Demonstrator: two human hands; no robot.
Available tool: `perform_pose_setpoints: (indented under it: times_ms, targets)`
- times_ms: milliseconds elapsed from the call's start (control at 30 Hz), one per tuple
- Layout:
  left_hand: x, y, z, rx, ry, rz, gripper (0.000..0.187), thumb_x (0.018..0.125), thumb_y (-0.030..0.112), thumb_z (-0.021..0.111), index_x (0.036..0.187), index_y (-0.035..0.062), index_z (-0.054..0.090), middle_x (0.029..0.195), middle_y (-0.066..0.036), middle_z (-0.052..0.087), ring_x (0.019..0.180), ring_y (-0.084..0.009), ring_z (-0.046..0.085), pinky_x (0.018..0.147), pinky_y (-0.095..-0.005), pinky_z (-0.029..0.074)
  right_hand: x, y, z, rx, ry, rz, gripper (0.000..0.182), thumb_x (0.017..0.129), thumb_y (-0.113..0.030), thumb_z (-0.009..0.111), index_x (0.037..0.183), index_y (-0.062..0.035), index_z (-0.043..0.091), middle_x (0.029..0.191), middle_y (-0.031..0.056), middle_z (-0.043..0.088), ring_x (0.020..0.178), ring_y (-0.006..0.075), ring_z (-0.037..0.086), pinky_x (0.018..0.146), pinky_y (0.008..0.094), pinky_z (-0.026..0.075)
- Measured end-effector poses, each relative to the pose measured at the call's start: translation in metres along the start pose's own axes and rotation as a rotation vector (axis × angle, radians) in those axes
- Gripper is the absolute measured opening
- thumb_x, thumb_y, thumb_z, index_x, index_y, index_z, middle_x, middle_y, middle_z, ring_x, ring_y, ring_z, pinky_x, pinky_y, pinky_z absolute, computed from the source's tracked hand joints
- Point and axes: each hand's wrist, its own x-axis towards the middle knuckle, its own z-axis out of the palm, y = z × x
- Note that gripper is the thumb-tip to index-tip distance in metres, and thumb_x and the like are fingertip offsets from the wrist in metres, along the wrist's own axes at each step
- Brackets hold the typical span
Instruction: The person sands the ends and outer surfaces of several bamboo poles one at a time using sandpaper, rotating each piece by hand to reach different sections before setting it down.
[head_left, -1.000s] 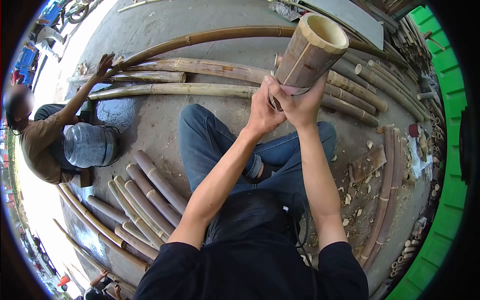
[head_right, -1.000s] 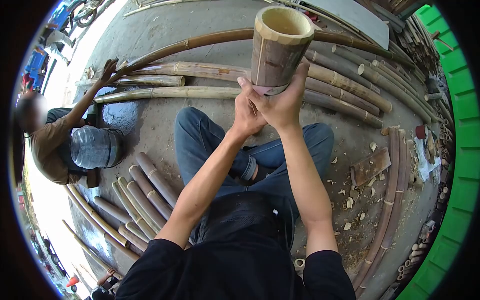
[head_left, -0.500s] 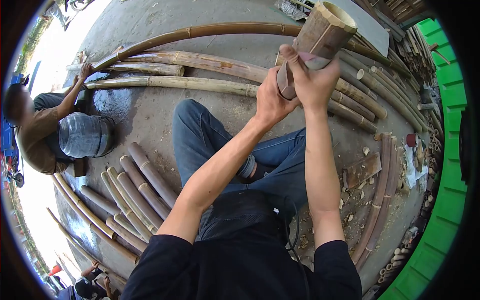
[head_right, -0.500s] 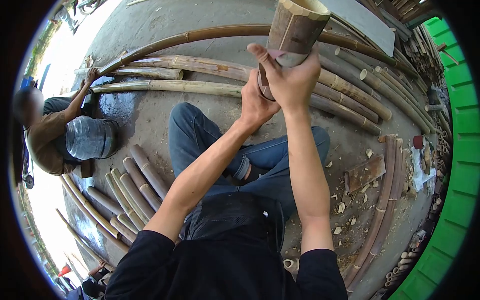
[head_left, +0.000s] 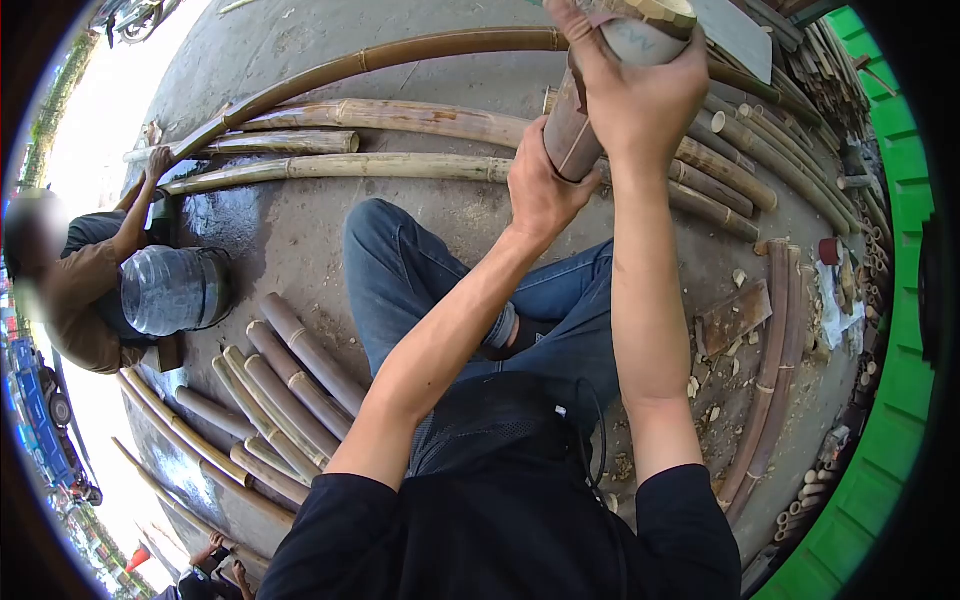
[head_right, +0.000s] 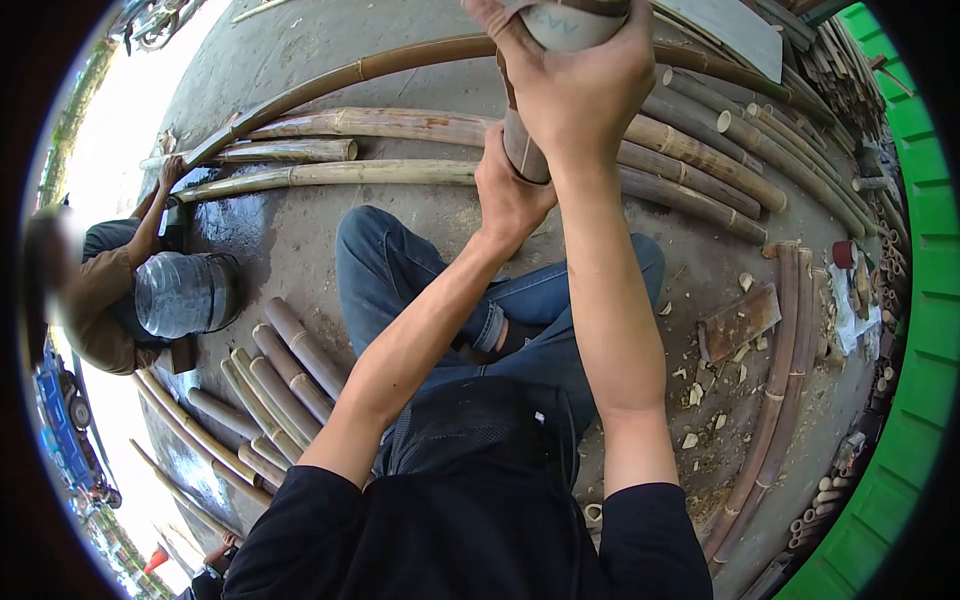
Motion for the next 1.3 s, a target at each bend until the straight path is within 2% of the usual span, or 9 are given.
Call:
perform_pose_setpoints:
  times_ms: [100, 200, 500, 833, 933, 1033, 1133, 1233, 1300]
  targets:
    - [-0.002, 0.002, 0.01, -0.009, -0.011, -0.016, 0.076, 0.067, 0.013, 0.085, 0.133, -0.0006, 0.049, 0.111, -0.026, 0.065, 0.102, -0.045, 0.066, 0.087, -0.0479, 0.054, 0.045, -0.044, -0.001, -0.129, 0.1, 0.07, 0.065, 0.076, -0.017, 0.093, 0.128, 0.0018, 0.059, 0.108, 0.0129, 0.071, 0.092, 0.017, 0.07, 0.081, 0.0332, 0.058]
    - [-0.004, -0.009, 0.012, -0.033, -0.003, -0.026, 0.074, 0.069, 0.014, 0.085, 0.133, -0.0004, 0.05, 0.112, -0.024, 0.066, 0.102, -0.0443, 0.066, 0.087, -0.0473, 0.054, -0.009, 0.004, 0.007, -0.14, 0.189, -0.045, 0.072, 0.069, -0.04, 0.098, 0.111, 0.0044, 0.059, 0.093, 0.013, 0.073, 0.083, 0.0195, 0.071, 0.079, 0.0354, 0.057]
    - [0.007, -0.004, -0.011, -0.114, -0.217, 0.022, 0.067, 0.067, 0.016, 0.085, 0.125, -0.0002, 0.055, 0.1, -0.023, 0.071, 0.093, -0.0422, 0.072, 0.083, -0.0433, 0.057, 0.053, -0.006, -0.032, 0.523, -0.331, 0.163, 0.055, 0.078, -0.017, 0.093, 0.12, 0.0016, 0.065, 0.109, 0.0128, 0.073, 0.093, 0.017, 0.072, 0.079, 0.0316, 0.06]
    - [0.028, -0.015, -0.052, -0.268, -0.48, -0.022, 0.049, 0.061, 0.015, 0.086, 0.102, 0.0018, 0.062, 0.088, -0.005, 0.068, 0.076, -0.0137, 0.062, 0.074, -0.0327, 0.053, 0.021, -0.001, -0.021, 0.522, -0.477, 0.159, 0.067, 0.068, -0.038, 0.099, 0.115, -0.0019, 0.068, 0.101, 0.008, 0.075, 0.09, 0.0163, 0.073, 0.082, 0.0308, 0.061]
    - [0.036, -0.02, -0.058, -0.285, -0.703, -0.096, 0.049, 0.06, 0.012, 0.084, 0.104, 0.0007, 0.065, 0.09, -0.005, 0.069, 0.082, -0.014, 0.063, 0.078, -0.0327, 0.053, 0.07, -0.055, -0.04, 1.183, -0.605, 0.388, 0.053, 0.078, -0.011, 0.093, 0.119, 0.0031, 0.061, 0.1, 0.013, 0.073, 0.076, 0.0133, 0.07, 0.057, 0.0257, 0.055]
    - [0.051, -0.027, -0.064, -0.38, -0.809, -0.119, 0.053, 0.059, 0.012, 0.081, 0.108, 0.0, 0.063, 0.085, -0.007, 0.067, 0.084, -0.0156, 0.062, 0.081, -0.0306, 0.052, 0.027, -0.012, -0.024, 0.63, -0.505, 0.116, 0.063, 0.075, -0.018, 0.095, 0.127, 0.0004, 0.064, 0.112, 0.0127, 0.074, 0.097, 0.0184, 0.074, 0.087, 0.0354, 0.062]
    - [0.067, -0.034, -0.069, -0.258, -0.789, 0.312, 0.061, 0.059, 0.013, 0.085, 0.114, 0.0, 0.062, 0.093, -0.011, 0.07, 0.09, -0.0236, 0.067, 0.084, -0.0339, 0.053, -0.036, 0.005, -0.022, 0.563, -0.475, 0.136, 0.063, 0.074, -0.017, 0.095, 0.125, 0.0017, 0.064, 0.11, 0.012, 0.075, 0.094, 0.017, 0.074, 0.085, 0.0329, 0.061]
    - [0.047, 0.04, -0.065, -0.364, -0.223, 0.113, 0.073, 0.059, 0.015, 0.088, 0.124, 0.0013, 0.058, 0.103, -0.016, 0.071, 0.097, -0.0334, 0.069, 0.086, -0.039, 0.055, -0.047, 0.005, -0.021, 0.381, -0.353, 0.211, 0.054, 0.074, -0.017, 0.095, 0.117, 0.0016, 0.068, 0.103, 0.0104, 0.076, 0.093, 0.0163, 0.074, 0.084, 0.0316, 0.06]
    - [0.034, 0.037, -0.052, -0.188, -0.303, 0.115, 0.078, 0.061, 0.016, 0.089, 0.128, 0.0011, 0.054, 0.108, -0.019, 0.07, 0.097, -0.0379, 0.069, 0.087, -0.0406, 0.055, -0.034, -0.002, -0.014, 0.27, -0.262, 0.181, 0.063, 0.07, -0.036, 0.097, 0.11, 0.0025, 0.067, 0.099, 0.0114, 0.076, 0.086, 0.0171, 0.074, 0.08, 0.0314, 0.06]
